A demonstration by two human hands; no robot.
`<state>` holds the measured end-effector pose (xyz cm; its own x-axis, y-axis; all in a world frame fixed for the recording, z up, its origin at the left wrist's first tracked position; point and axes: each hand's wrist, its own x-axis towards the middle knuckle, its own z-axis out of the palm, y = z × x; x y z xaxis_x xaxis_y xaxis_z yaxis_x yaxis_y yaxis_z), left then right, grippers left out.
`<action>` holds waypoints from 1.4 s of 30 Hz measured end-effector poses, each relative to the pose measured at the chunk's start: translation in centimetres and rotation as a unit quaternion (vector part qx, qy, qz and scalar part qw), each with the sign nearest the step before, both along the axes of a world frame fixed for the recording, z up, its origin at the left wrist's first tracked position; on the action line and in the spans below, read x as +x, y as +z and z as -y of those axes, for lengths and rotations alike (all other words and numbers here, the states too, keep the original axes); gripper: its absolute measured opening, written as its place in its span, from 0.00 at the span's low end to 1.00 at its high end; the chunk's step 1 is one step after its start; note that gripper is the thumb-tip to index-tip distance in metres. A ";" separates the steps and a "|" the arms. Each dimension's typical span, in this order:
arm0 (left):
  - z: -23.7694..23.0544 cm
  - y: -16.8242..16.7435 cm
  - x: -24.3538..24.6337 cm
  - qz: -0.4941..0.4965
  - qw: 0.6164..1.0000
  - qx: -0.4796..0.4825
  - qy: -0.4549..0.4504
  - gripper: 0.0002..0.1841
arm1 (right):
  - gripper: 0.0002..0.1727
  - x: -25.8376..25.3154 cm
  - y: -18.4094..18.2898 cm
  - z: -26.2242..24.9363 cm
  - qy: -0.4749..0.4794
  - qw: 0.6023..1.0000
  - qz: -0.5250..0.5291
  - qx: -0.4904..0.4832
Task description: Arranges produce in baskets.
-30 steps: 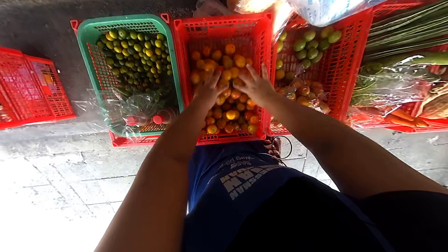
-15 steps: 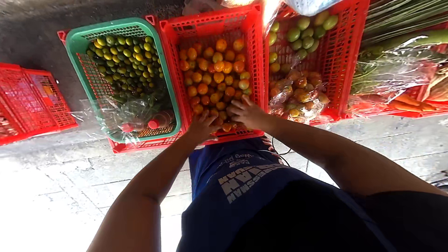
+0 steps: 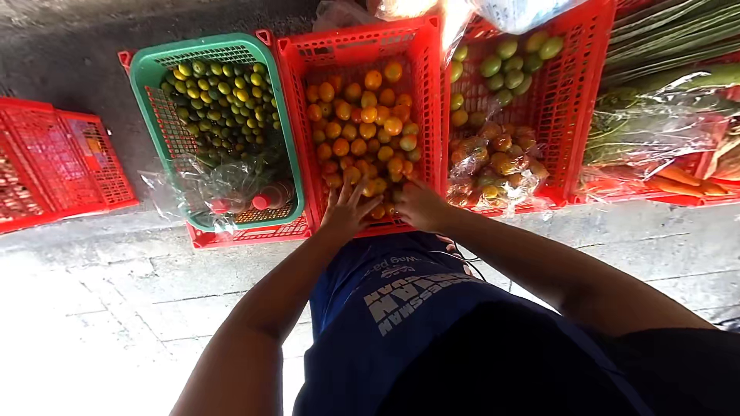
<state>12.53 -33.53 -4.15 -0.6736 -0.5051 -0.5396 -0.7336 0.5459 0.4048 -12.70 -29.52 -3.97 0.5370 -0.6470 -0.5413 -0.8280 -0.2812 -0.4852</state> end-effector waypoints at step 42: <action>8.3 -1.9 -2.6 0.112 0.986 -0.030 0.123 0.37 | 0.35 1.2 1.3 14.5 -0.145 0.983 -0.084 -0.076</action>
